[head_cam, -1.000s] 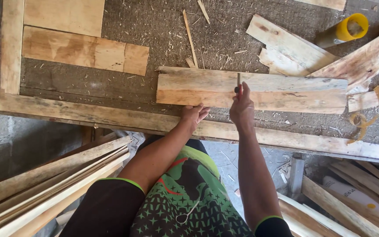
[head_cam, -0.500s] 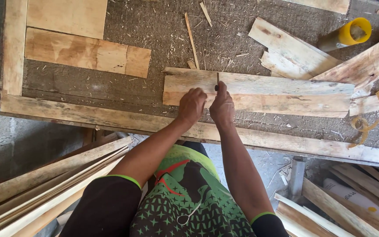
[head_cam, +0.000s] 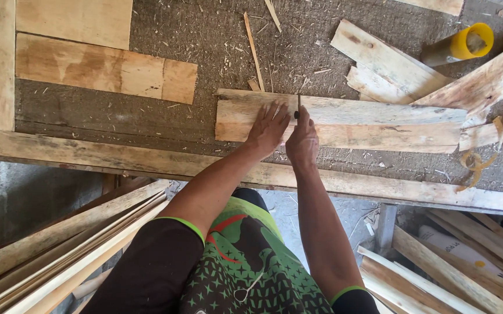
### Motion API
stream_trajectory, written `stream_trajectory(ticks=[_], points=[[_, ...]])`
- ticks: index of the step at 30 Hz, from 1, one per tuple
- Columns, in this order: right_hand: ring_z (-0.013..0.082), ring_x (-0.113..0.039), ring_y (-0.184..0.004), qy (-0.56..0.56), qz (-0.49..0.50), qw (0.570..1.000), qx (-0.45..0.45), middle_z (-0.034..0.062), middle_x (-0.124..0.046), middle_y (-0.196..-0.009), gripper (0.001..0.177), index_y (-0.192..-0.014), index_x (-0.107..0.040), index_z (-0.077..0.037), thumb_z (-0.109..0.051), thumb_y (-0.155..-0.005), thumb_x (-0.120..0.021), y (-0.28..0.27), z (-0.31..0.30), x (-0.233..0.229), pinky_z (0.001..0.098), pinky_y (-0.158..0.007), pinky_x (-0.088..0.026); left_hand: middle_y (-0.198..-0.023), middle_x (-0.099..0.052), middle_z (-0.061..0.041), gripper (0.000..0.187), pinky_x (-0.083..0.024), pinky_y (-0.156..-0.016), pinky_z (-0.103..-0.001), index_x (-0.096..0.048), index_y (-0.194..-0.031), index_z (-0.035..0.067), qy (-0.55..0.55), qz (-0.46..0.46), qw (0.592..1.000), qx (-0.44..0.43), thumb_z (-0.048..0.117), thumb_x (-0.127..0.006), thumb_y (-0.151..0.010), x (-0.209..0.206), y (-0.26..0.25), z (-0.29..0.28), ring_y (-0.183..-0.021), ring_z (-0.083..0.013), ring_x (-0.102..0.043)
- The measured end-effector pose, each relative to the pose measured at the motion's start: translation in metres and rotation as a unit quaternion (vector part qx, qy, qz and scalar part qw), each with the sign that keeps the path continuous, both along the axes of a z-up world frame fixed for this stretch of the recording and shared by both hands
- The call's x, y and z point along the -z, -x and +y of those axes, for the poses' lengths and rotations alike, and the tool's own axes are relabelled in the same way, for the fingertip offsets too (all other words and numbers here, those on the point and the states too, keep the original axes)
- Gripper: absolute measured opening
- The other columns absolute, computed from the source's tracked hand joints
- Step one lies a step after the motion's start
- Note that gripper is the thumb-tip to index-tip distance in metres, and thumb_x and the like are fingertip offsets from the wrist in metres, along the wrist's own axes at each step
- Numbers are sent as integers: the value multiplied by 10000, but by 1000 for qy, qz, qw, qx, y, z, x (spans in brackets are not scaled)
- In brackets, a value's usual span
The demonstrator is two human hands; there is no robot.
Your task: Fitting and cutting thin wood panels to lay inside a larger wooden frame on a workbench.
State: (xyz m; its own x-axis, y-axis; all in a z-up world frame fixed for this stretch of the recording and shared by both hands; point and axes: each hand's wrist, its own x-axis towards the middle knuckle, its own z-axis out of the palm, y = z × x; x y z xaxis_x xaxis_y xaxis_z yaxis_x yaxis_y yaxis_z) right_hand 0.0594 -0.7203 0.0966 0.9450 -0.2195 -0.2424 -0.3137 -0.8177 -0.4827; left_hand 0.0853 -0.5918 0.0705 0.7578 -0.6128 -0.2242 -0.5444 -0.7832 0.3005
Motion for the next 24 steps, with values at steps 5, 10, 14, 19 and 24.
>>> stream_trajectory(ticks=[5, 10, 14, 19, 24], points=[[432, -709, -1012, 12, 8, 1000, -8, 251, -667, -1285, 584, -1517, -389, -81, 69, -960, -481, -2, 5, -1, 517, -789, -614, -1652, -281, -156, 671, -193, -1261, -553, -436, -1517, 34, -17, -14, 1000, -6, 160, -666, -900, 20, -4, -6, -1545, -366, -204], [433, -721, -964, 23, 13, 1000, -7, 267, -685, -1213, 580, -1512, -421, -71, 46, -950, -510, -5, 9, -9, 512, -772, -616, -1656, -251, -146, 622, -193, -1247, -554, -399, -1535, 37, -38, -12, 999, -8, 147, -561, -946, 15, -4, -8, -1539, -361, -192], [413, -731, -926, 52, 16, 998, -20, 270, -703, -1163, 574, -1492, -464, -56, 42, -932, -537, -5, 2, 12, 497, -767, -618, -1667, -214, -143, 639, -175, -1247, -550, -351, -1564, 41, -60, -16, 998, -2, 167, -531, -964, 19, -3, -8, -1544, -361, -172], [290, -731, -783, 64, 36, 997, -23, 229, -718, -1181, 532, -1473, -490, -61, 43, -952, -516, -16, 1, 5, 398, -601, -610, -1693, -180, -127, 644, -123, -1270, -539, -320, -1590, 58, -48, -29, 998, -10, 85, -526, -980, 32, 0, -9, -1569, -341, -122], [148, -619, -551, 54, 147, 988, -2, 183, -737, -1151, 497, -1519, -446, -92, 13, -1034, -437, -21, 6, -15, 279, -403, -501, -1700, -125, -128, 696, -52, -1282, -524, -263, -1598, 44, -24, 52, 998, -18, 32, -508, -947, 15, 1, -6, -1572, -330, -52]])
